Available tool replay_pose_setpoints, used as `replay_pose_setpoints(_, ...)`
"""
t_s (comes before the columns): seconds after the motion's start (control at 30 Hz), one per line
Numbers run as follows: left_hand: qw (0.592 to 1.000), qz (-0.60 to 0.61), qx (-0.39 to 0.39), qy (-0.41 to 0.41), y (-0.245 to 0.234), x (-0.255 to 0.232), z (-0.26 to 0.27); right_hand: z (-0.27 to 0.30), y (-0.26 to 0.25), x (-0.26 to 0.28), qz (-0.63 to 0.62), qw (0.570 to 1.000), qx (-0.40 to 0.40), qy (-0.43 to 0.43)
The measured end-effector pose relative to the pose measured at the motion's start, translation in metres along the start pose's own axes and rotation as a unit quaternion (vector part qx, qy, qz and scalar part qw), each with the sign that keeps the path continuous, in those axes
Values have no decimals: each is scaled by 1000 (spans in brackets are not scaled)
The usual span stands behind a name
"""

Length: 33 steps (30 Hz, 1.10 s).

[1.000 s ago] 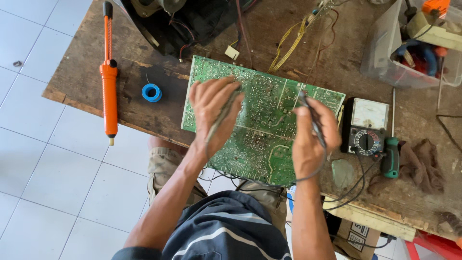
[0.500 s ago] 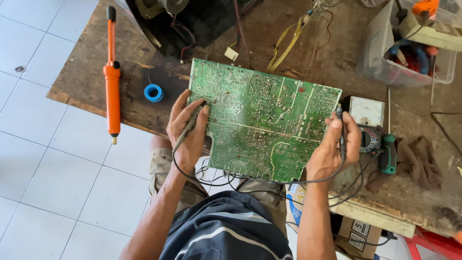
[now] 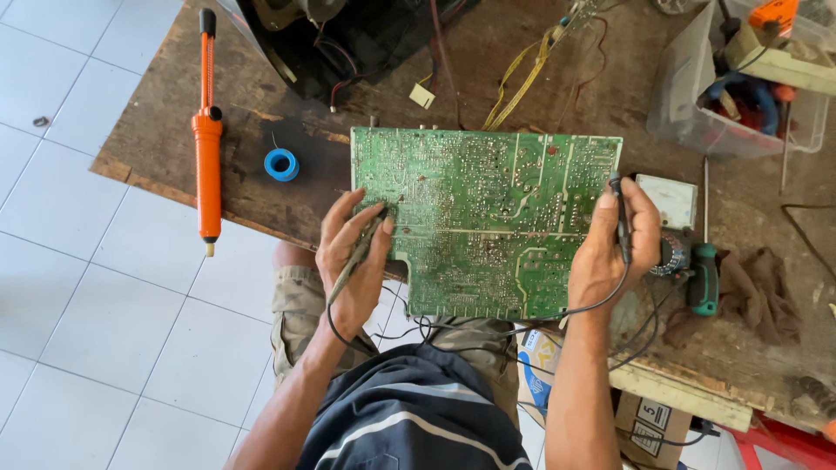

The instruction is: The person uses a multimeter to test various points on a green circuit board. They hold the probes against different solder points and traces while seated at a workbench.

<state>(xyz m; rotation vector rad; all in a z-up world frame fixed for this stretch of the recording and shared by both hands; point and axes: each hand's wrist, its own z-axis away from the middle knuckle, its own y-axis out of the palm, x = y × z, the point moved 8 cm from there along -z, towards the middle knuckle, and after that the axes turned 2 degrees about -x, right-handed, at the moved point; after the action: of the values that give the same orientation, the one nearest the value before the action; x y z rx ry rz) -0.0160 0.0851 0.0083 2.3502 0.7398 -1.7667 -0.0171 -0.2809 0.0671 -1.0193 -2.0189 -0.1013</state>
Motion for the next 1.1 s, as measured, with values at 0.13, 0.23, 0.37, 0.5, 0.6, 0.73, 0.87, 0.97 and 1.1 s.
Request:
replay_pose_setpoints(0.13,999,-17,5,42,5,-27,-18,10,19,20,-30,999,28,17)
replay_pose_setpoints(0.23,995,15,35,96,37,-48,-38,13,48,41,-75,995,66,18)
replay_pose_setpoints(0.37,969,10,124,213,98,-60,-61,15,82,45,-107,988,97,59)
replay_pose_setpoints(0.5,954,-29,171,246,138,-42,-77,15,92,36,-91,988,104,73)
replay_pose_setpoints(0.6,952,-42,193,234,144,-37,-81,17,91,21,-92,987,99,86)
replay_pose_setpoints(0.73,950,-42,226,213,137,-44,-82,14,92,32,-85,988,102,74)
replay_pose_setpoints(0.87,951,-25,243,189,136,-40,-84,15,93,26,-102,986,96,90)
replay_pose_setpoints(0.97,951,-9,247,186,136,-40,-86,14,94,26,-97,987,95,90)
replay_pose_setpoints(1.1,952,11,258,167,132,-46,-86,15,93,29,-80,988,98,92)
